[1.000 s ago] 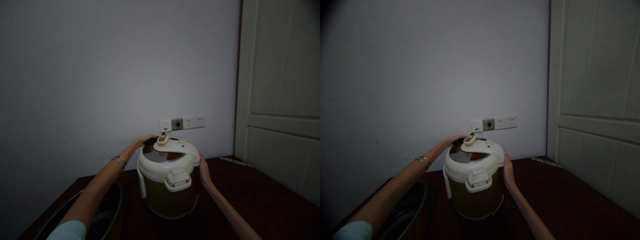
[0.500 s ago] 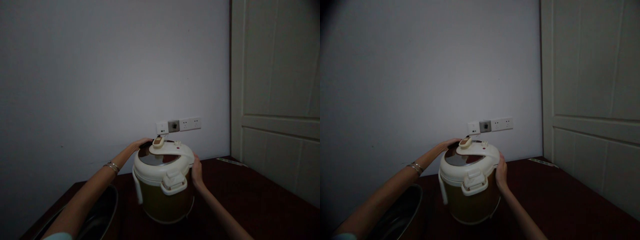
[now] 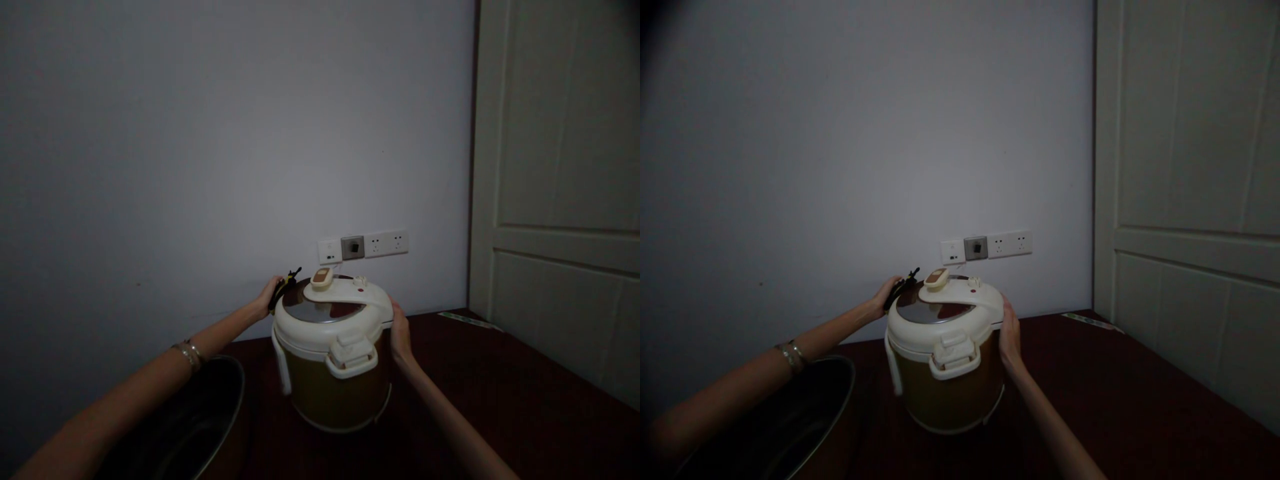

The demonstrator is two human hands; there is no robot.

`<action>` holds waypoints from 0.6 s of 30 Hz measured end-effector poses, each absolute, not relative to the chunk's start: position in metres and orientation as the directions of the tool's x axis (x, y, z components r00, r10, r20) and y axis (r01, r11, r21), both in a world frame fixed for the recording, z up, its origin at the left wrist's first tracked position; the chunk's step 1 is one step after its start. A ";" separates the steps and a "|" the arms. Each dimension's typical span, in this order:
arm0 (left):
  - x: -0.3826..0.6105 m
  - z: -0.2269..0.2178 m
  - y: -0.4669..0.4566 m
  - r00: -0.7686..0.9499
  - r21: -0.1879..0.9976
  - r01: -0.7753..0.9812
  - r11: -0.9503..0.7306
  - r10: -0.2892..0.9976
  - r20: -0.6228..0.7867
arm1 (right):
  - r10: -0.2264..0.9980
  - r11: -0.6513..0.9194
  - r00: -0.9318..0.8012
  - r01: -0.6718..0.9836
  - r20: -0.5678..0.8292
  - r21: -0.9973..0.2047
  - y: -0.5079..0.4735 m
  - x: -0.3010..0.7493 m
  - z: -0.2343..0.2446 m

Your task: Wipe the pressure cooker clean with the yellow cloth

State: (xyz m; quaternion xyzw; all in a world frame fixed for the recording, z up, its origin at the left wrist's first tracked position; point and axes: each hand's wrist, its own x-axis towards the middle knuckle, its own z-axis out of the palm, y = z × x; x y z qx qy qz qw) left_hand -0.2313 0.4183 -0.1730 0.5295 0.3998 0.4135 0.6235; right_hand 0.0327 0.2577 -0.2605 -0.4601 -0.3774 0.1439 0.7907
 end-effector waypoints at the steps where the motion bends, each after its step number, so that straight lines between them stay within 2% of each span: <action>1: -0.233 -0.179 0.414 0.360 0.987 -0.113 0.113 0.931 -0.065 | 0.565 0.535 0.688 0.114 0.455 -0.837 0.259 0.031 -0.261; 10: -0.229 -0.195 0.386 0.373 0.918 -0.335 0.212 0.925 -0.078 | 0.476 0.482 0.793 0.127 0.381 -0.867 0.262 0.024 -0.259; 18: -0.227 -0.193 0.381 0.386 0.905 -0.351 0.241 0.918 -0.094 | 0.456 0.528 0.814 0.077 0.359 -0.846 0.266 0.022 -0.257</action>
